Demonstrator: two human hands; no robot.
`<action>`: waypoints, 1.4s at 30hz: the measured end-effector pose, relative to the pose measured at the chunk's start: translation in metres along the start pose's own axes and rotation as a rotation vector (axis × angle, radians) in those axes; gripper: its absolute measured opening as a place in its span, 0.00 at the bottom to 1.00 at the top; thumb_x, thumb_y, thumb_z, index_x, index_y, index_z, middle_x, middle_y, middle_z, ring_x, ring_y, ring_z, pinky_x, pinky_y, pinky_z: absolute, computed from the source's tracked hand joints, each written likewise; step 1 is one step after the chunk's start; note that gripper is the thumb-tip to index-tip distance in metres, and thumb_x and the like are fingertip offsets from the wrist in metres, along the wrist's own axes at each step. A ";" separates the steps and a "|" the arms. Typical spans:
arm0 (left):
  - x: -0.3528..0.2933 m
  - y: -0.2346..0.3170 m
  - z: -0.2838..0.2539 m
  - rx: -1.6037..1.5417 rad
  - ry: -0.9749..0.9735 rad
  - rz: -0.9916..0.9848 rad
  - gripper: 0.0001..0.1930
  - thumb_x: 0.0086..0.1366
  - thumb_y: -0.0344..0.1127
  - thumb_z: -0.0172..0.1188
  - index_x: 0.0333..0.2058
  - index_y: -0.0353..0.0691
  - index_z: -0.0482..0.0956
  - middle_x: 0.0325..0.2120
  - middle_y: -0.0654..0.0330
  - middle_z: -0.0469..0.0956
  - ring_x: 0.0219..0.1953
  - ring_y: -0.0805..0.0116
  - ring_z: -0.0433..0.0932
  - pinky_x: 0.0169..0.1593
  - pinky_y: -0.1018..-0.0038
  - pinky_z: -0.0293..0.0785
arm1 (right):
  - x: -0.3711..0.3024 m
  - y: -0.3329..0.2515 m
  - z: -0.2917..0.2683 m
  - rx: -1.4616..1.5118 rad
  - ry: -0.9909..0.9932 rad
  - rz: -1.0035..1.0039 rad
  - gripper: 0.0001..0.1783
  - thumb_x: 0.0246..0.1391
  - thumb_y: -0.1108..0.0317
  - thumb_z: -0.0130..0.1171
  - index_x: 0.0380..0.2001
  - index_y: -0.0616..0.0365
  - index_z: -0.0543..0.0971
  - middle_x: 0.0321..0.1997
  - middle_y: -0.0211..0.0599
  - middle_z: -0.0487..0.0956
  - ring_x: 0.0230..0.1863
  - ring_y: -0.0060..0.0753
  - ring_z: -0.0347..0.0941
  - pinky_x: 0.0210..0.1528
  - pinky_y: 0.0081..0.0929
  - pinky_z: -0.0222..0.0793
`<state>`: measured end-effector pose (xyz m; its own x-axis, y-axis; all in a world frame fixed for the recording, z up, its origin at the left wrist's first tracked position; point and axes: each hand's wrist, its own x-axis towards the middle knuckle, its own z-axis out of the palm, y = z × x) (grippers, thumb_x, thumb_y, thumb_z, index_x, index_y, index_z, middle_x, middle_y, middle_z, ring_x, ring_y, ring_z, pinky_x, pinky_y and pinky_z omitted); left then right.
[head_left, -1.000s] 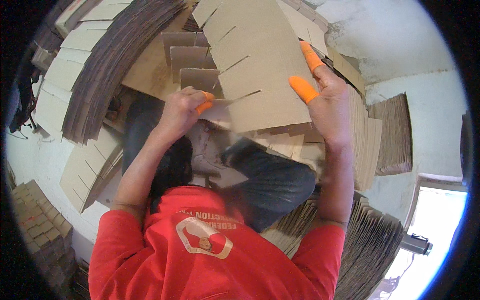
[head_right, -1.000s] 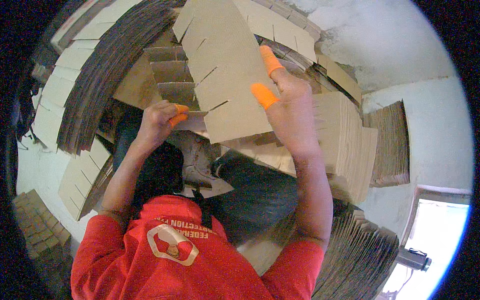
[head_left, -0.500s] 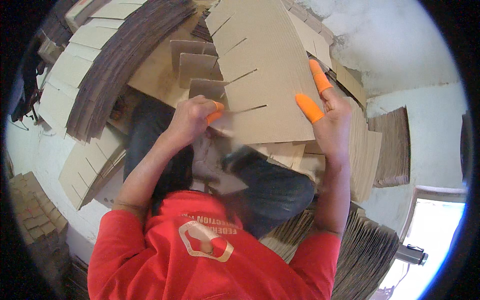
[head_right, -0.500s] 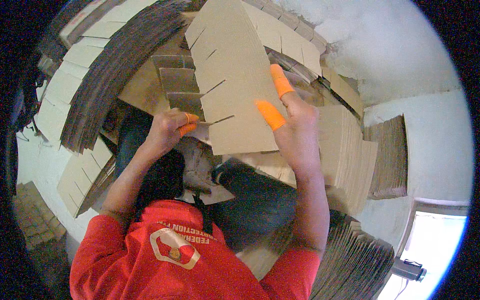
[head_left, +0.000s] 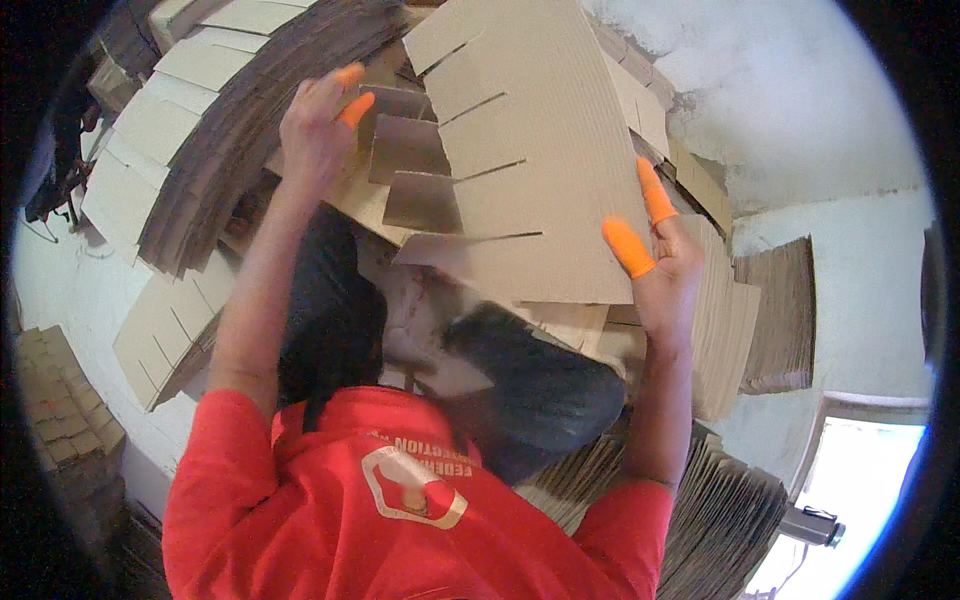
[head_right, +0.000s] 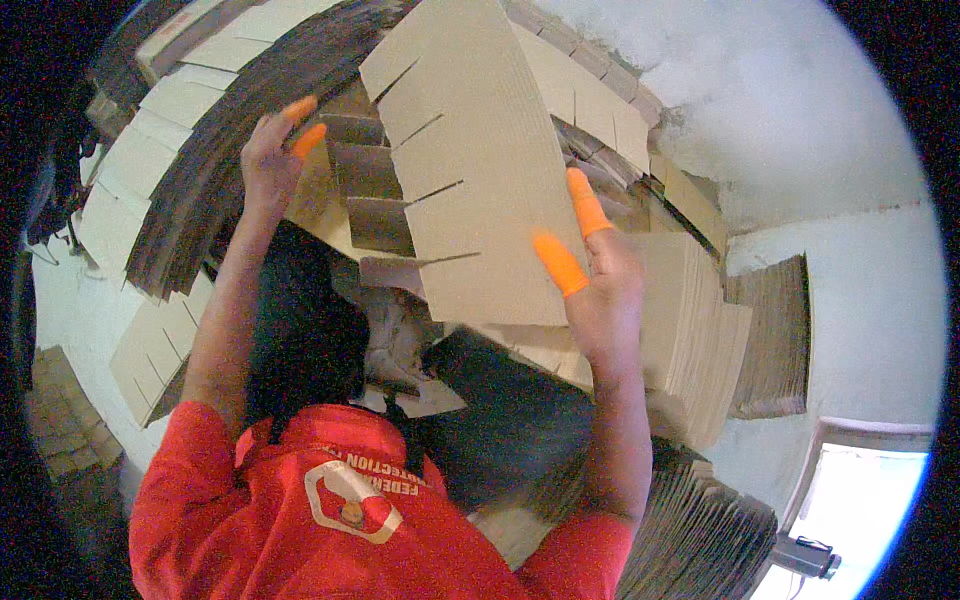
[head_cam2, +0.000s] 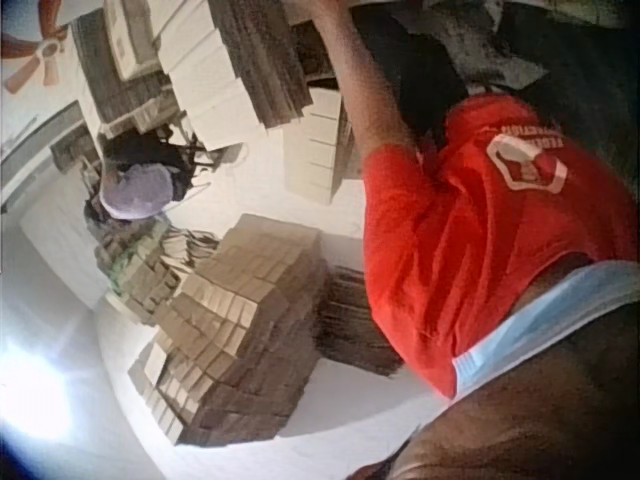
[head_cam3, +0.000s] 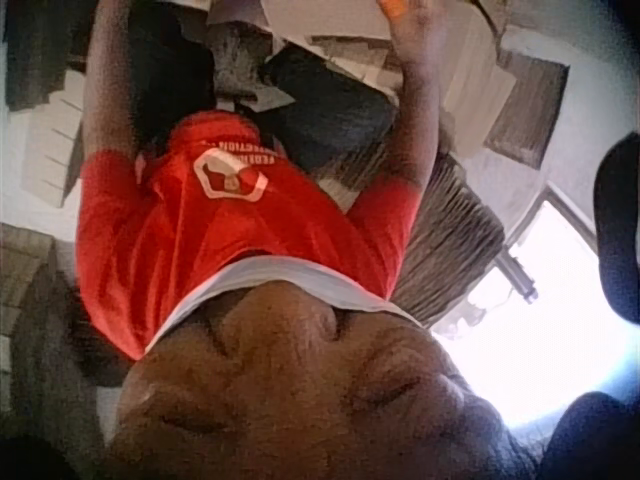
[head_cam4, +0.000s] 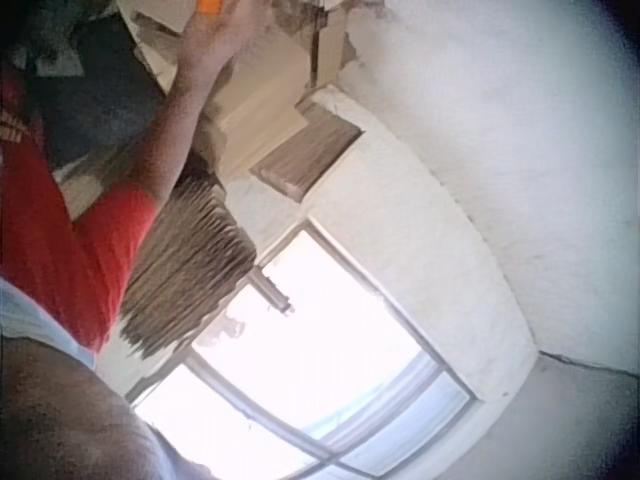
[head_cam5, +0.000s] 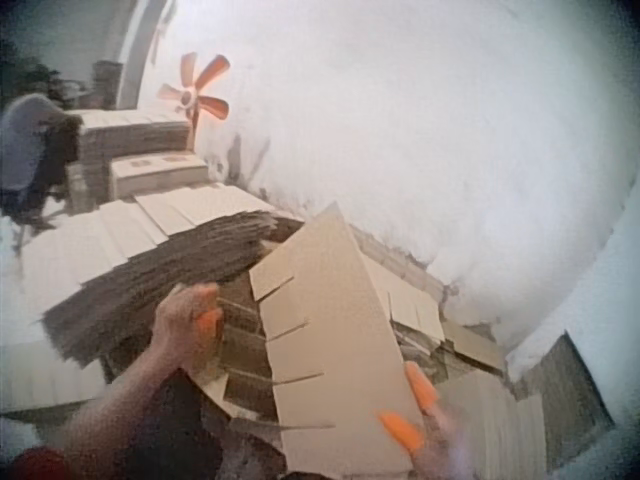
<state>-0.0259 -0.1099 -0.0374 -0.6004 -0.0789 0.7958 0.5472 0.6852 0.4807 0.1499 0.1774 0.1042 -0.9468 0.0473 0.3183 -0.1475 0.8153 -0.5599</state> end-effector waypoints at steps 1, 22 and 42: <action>0.010 -0.012 0.008 0.035 -0.047 0.012 0.09 0.52 0.33 0.68 0.34 0.42 0.84 0.31 0.58 0.82 0.33 0.58 0.79 0.37 0.66 0.75 | 0.001 -0.002 0.000 -0.041 -0.023 0.033 0.36 0.51 0.72 0.66 0.64 0.59 0.66 0.54 0.33 0.77 0.47 0.19 0.70 0.51 0.19 0.66; 0.010 -0.064 0.065 -0.232 -0.466 -0.054 0.07 0.50 0.26 0.67 0.30 0.36 0.80 0.26 0.51 0.80 0.31 0.55 0.82 0.35 0.67 0.75 | -0.007 0.026 0.003 -0.024 0.021 0.034 0.40 0.46 0.81 0.65 0.65 0.55 0.65 0.64 0.36 0.71 0.57 0.20 0.69 0.60 0.23 0.64; 0.022 -0.061 0.072 -0.216 -0.507 -0.038 0.06 0.50 0.28 0.64 0.29 0.35 0.81 0.26 0.47 0.79 0.32 0.47 0.79 0.37 0.60 0.73 | 0.014 0.005 0.027 -0.217 -0.275 0.081 0.36 0.51 0.70 0.66 0.64 0.54 0.67 0.48 0.38 0.80 0.41 0.23 0.72 0.48 0.24 0.68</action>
<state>-0.1146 -0.1011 -0.0755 -0.7987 0.2945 0.5248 0.5946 0.5201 0.6132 0.1276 0.1665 0.0850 -0.9988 -0.0162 0.0454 -0.0326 0.9203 -0.3899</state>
